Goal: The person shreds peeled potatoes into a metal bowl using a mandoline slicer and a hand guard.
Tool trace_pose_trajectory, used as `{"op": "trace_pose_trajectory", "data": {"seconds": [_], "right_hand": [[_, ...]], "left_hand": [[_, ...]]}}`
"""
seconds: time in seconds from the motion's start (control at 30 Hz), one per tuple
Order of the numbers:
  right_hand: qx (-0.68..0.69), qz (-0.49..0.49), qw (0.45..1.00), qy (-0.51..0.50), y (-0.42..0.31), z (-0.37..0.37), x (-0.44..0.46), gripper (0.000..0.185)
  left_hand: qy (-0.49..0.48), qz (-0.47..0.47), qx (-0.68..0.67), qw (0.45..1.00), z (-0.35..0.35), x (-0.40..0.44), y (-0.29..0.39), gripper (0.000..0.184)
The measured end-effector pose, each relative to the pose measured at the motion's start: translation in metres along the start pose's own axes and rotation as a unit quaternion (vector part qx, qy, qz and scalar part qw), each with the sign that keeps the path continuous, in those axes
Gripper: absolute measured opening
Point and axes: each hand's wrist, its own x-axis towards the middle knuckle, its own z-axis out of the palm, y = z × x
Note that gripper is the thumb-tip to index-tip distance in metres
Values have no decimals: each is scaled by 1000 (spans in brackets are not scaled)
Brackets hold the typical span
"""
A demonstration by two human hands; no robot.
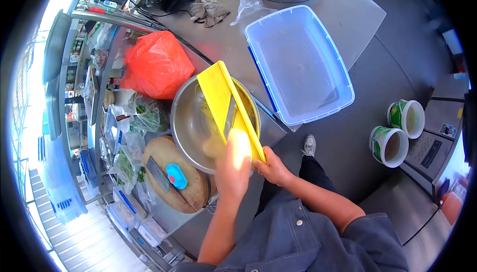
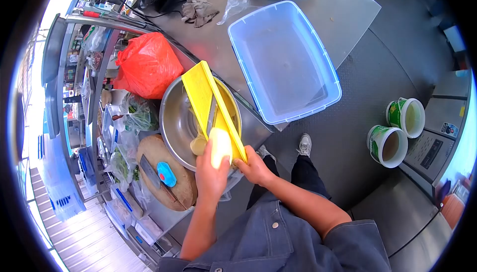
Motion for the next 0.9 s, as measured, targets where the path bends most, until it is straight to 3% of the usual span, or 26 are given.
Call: {"op": "trace_pose_trajectory", "data": {"seconds": [0.1,0.17,0.23,0.3,0.33,0.37,0.43,0.57,0.6,0.73,0.8,0.9], "right_hand": [[-49,7,999,-22,-3,-4,0,24],[-41,-24,999,-12,1,1,3,24],[-31,-20,999,-5,5,6,-2,24],[-25,-11,1000,5,3,3,2,24],[-21,-8,1000,2,0,1,3,24],[-15,-5,1000,5,2,3,2,24],[-18,-13,1000,1,6,0,5,25],[-65,-56,996,-2,14,4,8,25],[-51,-40,998,-5,12,4,8,25],[12,-3,1000,-7,0,2,5,25],[9,-6,1000,-20,1,-1,2,25],[-14,-23,999,-41,4,-7,5,26]], "left_hand": [[40,23,55,997,4,33,-11,61],[47,-66,73,994,-10,97,1,57],[61,-33,68,995,-17,134,-1,57],[0,-44,35,998,-13,97,-10,60],[-13,-42,81,996,-11,64,1,62],[47,30,64,996,5,27,-13,64],[-4,-6,32,999,-1,0,6,63],[22,-72,92,993,-13,101,1,57],[37,-47,59,996,-15,131,-4,56],[-42,-46,68,996,-14,72,-1,61],[-24,-5,36,999,-4,14,2,66],[-15,-6,36,999,-2,38,-7,66]]}}
